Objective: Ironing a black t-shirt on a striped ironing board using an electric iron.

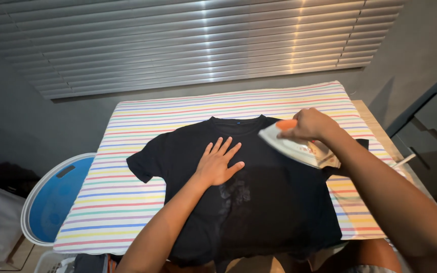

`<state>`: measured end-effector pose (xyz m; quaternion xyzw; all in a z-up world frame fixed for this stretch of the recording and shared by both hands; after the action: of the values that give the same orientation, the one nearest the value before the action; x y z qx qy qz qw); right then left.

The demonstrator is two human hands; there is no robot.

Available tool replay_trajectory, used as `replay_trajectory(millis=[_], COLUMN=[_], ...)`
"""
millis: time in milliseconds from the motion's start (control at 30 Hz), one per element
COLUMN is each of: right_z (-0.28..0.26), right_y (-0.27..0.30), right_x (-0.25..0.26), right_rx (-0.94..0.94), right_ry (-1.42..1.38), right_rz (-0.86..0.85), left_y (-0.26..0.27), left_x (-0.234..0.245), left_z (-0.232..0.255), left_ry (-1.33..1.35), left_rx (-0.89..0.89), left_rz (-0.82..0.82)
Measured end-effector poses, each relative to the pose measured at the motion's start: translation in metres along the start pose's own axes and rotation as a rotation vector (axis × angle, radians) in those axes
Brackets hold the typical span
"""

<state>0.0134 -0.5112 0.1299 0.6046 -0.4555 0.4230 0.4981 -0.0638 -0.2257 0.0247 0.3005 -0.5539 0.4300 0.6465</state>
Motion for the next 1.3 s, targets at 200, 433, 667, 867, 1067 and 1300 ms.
replay_trajectory(millis=[200,433,667,867,1067,1300], right_z=[-0.029,-0.095,-0.113,-0.118,-0.121,-0.129], right_y=[0.012,-0.018,-0.054,-0.063,-0.059,-0.062], right_x=[0.003,0.0,0.007,0.001,0.002,-0.001], right_rx=[0.179,0.194,0.234,0.233,0.222,0.111], right_ry=[-0.021,0.018,0.094,0.068,0.043,0.087], right_rz=[0.032,0.0,-0.123,0.004,-0.116,-0.063], left_y=[-0.026,-0.076,-0.095,-0.116,-0.116,-0.114], left_x=[-0.014,-0.006,0.009,0.001,-0.001,0.004], left_z=[-0.043,-0.122,-0.137,-0.16,-0.166,-0.161], left_ry=[0.141,0.048,0.231,0.309,0.346,0.385], left_rx=[0.037,0.32,0.477,0.424,0.435,0.467], left_rz=[0.173,0.441,0.338,0.327,0.328,0.322])
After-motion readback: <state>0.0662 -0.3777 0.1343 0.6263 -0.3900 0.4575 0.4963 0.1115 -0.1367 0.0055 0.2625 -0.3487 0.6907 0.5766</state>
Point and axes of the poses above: each hand's wrist, its own y-axis away from the middle knuckle, its own x-axis out of the back of the hand, z = x × y, the point moved 3 cm from there along -y, towards the middle knuckle, and after that the axes turned 7 degrees about -z, right-handed, at the moved point
